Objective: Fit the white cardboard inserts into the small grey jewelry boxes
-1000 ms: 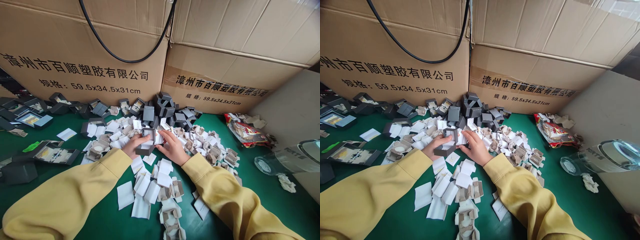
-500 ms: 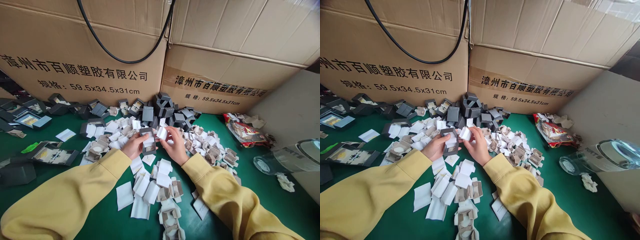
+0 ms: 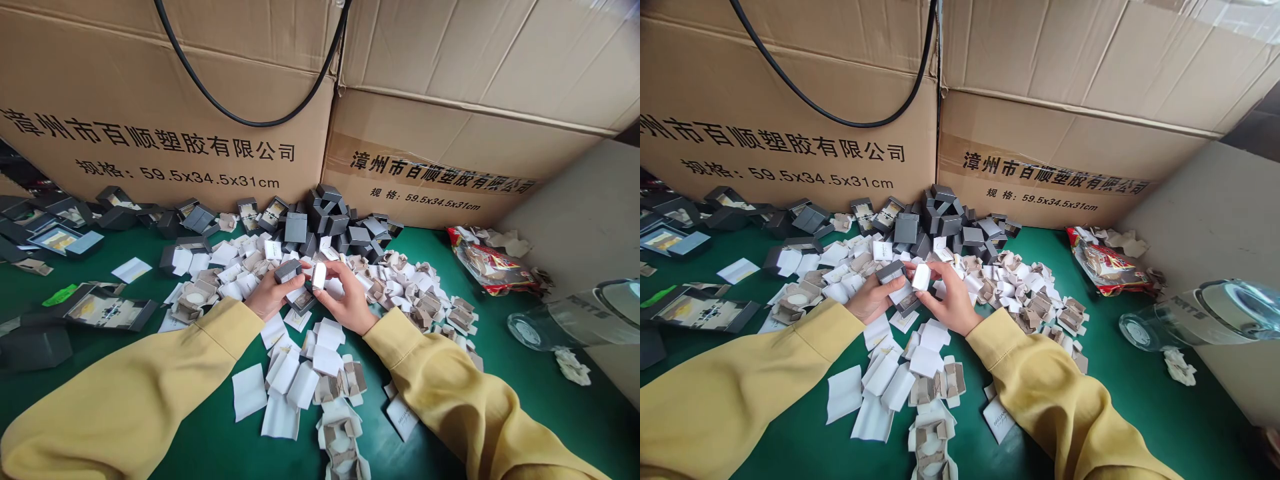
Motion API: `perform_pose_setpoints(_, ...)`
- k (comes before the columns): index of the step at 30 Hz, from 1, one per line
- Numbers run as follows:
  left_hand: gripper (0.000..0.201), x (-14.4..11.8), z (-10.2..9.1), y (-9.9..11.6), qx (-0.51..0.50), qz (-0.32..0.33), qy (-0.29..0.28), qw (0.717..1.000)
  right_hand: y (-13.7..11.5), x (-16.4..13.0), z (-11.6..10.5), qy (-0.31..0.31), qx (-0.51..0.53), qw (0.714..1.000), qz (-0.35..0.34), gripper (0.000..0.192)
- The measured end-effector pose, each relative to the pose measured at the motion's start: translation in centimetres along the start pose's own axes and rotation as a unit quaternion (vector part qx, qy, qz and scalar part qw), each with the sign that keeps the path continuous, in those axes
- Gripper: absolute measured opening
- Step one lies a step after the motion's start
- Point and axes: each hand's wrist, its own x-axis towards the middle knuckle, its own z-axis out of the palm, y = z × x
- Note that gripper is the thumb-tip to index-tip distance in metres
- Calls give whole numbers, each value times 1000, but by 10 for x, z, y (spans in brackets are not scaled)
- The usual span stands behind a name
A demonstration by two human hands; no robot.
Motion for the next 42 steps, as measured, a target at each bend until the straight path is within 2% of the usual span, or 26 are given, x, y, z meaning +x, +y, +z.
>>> perform_pose_setpoints(4, 38, 1, -2, -3, 91, 72, -25, 993, -1, 0, 1, 11, -9, 1000, -11, 37)
perform_pose_setpoints(9, 49, 2, -7, -6, 179, 119, -41, 976, 2, -3, 1, 38, -33, 999, -11, 36)
perform_pose_setpoints(11, 51, 2, -7, -6, 188, 125, -45, 973, 3, -3, 1, 16, -36, 999, -19, 38)
perform_pose_setpoints(15, 53, 0, -4, -5, 208, 130, -40, 969, 4, -1, 2, -71, -46, 995, -46, 39)
perform_pose_setpoints(17, 53, 0, -4, -5, 224, 135, -35, 965, 5, -1, 3, -87, -53, 994, -48, 39)
perform_pose_setpoints(25, 56, 1, -4, -5, 239, 144, -32, 960, 7, -2, 4, -90, -93, 990, -53, 41)
perform_pose_setpoints(30, 56, 0, -3, -4, 225, 138, -14, 964, 9, -1, 5, -122, -68, 988, -62, 48)
perform_pose_setpoints(33, 56, 1, -4, -7, 201, 127, -6, 971, 9, -1, 5, -123, -48, 990, -41, 50)
perform_pose_setpoints(38, 54, 4, -7, -10, 184, 121, -8, 975, 3, 0, 3, -112, -22, 993, 5, 46)
perform_pose_setpoints(42, 54, 2, -5, -7, 224, 132, -4, 966, 2, 1, 2, -94, -21, 995, -9, 37)
